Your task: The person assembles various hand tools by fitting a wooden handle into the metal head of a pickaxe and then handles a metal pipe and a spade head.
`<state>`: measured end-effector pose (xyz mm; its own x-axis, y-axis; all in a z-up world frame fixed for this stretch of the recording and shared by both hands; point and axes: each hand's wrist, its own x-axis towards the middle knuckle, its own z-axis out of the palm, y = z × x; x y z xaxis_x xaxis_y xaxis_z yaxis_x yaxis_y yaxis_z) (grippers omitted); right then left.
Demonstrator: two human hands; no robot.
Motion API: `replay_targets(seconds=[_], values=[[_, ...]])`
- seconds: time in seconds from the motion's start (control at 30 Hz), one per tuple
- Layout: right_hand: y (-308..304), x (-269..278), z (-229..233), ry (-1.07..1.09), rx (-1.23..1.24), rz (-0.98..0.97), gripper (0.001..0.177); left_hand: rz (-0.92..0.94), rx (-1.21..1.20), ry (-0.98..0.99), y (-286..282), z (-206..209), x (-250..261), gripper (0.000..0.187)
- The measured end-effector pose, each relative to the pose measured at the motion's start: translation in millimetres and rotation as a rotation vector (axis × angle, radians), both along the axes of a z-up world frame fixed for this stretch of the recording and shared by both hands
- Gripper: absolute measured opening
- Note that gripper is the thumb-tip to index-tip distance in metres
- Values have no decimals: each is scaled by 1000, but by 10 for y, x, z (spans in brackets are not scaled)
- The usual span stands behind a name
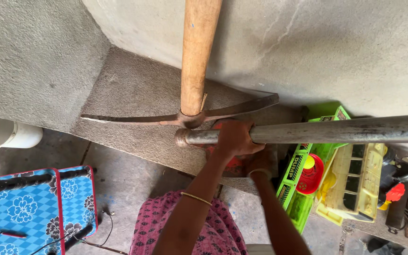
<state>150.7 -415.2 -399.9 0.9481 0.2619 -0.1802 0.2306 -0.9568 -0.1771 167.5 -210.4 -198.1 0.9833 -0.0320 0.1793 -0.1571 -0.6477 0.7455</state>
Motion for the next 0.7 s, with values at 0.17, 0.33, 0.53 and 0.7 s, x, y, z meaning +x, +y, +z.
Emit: replay_targets(seconds=[0.17,0.33,0.53,0.7], values=[[638,-674,108,158,93,450,72,-53,20,76,3,-34,59,57],[218,-417,144,76,-69,70,74,-47,10,-17,33,5,-11,59],[408,-551,116,32,-146,-113,77,-23,-15,-102,38,-1,-69,53],[1242,-968,41,184,2,346,79,-19,17,-118,37,-63,-91,52]])
